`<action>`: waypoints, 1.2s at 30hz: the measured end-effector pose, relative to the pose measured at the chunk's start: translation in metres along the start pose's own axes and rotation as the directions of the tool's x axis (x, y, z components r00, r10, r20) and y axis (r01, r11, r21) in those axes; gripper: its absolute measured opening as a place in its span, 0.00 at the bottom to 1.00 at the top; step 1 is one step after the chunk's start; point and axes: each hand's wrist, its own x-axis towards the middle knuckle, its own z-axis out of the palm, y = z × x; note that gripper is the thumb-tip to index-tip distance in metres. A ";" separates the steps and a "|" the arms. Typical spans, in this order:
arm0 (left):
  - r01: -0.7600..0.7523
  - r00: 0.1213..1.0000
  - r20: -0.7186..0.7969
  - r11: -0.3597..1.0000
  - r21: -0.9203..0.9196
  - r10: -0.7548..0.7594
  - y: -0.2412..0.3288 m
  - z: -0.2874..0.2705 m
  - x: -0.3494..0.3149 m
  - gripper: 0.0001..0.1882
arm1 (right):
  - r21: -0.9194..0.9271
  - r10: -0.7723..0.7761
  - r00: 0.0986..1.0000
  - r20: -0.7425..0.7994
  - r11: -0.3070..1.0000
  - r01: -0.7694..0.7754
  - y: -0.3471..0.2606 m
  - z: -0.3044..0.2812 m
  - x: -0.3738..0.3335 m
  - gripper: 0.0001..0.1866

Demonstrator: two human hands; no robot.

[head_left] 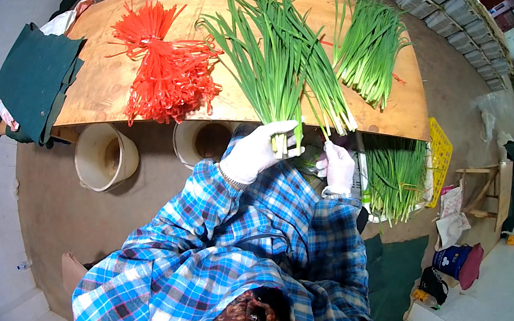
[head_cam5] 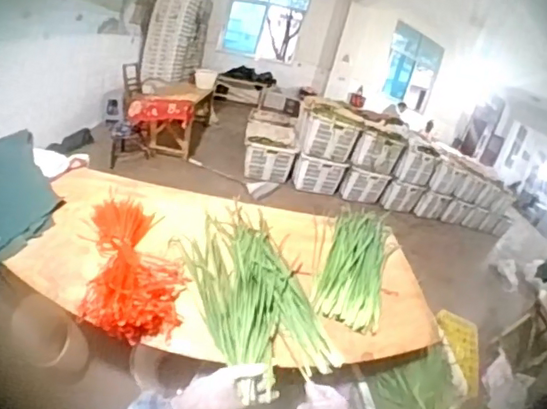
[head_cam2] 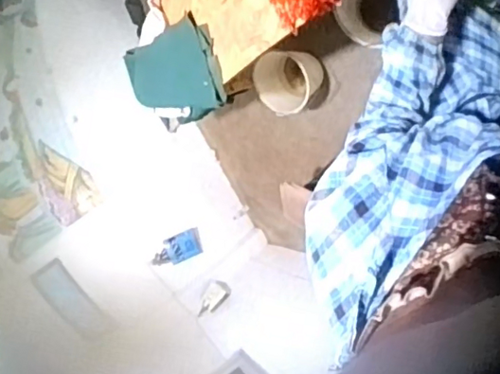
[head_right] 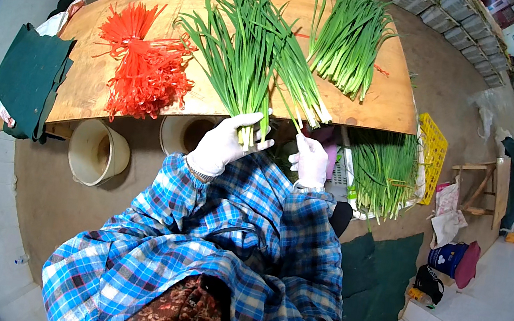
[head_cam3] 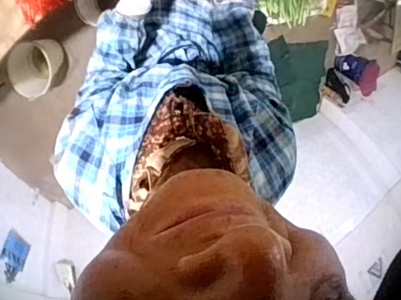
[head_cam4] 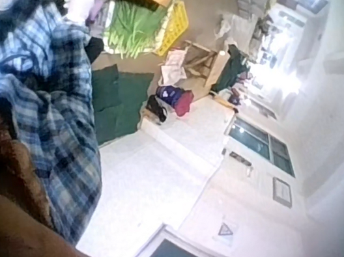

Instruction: The person bundles green onions by hand using red ties. They gather bunches of onions from a pile, wrap a red tie around the stems, and place the finished bundles into a plastic crate.

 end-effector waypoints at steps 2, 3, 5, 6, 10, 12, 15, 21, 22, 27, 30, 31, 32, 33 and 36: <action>0.020 1.000 -0.006 0.999 -0.051 -0.021 -0.002 -0.003 0.000 0.15 | 0.046 -0.033 0.996 0.081 0.999 0.029 -0.006 0.004 -0.002 0.12; 0.018 1.000 0.012 0.997 -0.075 -0.017 -0.002 -0.002 -0.002 0.16 | 0.027 -0.044 0.992 0.116 0.999 0.041 -0.005 0.007 -0.003 0.11; -0.008 0.998 0.056 0.993 -0.118 0.015 0.000 0.003 -0.007 0.17 | 0.029 -0.053 0.983 0.173 0.998 0.049 -0.004 0.012 -0.006 0.09; 0.005 0.997 0.073 0.988 -0.156 0.006 0.001 0.004 -0.006 0.18 | 0.028 -0.075 0.977 0.200 0.997 0.070 -0.003 0.012 -0.009 0.10; 0.032 0.992 0.128 0.964 -0.265 0.002 0.004 0.006 -0.002 0.21 | -0.420 -0.150 0.968 0.199 0.880 0.223 0.051 -0.004 0.012 0.11; 0.037 0.987 0.162 0.955 -0.294 0.012 0.001 0.005 0.000 0.23 | -0.913 -0.154 0.937 0.315 0.221 0.343 0.092 -0.023 0.039 0.13; 0.053 0.986 0.167 0.929 -0.365 0.010 -0.004 0.014 -0.004 0.27 | -0.989 0.253 0.956 0.149 0.060 0.138 0.107 -0.049 0.040 0.16; 0.224 0.915 0.391 0.928 -0.298 -0.096 0.001 0.000 0.013 0.26 | -0.739 0.040 0.976 0.214 0.661 0.135 0.061 -0.040 0.034 0.20; 0.178 0.933 0.350 0.949 -0.262 -0.079 0.001 -0.001 0.013 0.25 | -0.349 0.092 0.978 0.189 0.937 -0.020 0.043 -0.027 0.027 0.20; -0.019 0.995 0.094 0.996 -0.088 0.027 0.008 0.012 0.003 0.18 | -0.011 -0.007 0.978 0.210 1.000 0.010 -0.024 0.010 0.007 0.14; -0.009 0.995 0.093 0.995 -0.100 0.018 0.015 0.011 -0.004 0.16 | 0.044 -0.065 0.972 0.224 0.997 0.056 -0.033 0.014 -0.007 0.14; -0.010 0.991 0.132 0.990 -0.140 0.029 0.018 0.011 -0.008 0.15 | 0.063 -0.077 0.971 0.226 0.996 0.064 -0.039 0.016 -0.015 0.14; -0.009 0.984 0.171 0.984 -0.180 0.041 0.022 0.012 -0.013 0.14 | 0.063 -0.102 0.966 0.236 0.994 0.089 -0.040 0.017 -0.017 0.14; -0.016 0.981 0.182 0.973 -0.231 0.060 0.027 0.021 -0.022 0.13 | 0.063 -0.127 0.962 0.242 0.991 0.115 -0.041 0.016 -0.018 0.14; 0.053 0.905 0.418 0.956 -0.289 0.077 0.040 0.025 -0.034 0.14 | 0.024 -0.141 0.966 0.218 0.990 0.139 -0.033 0.011 -0.004 0.15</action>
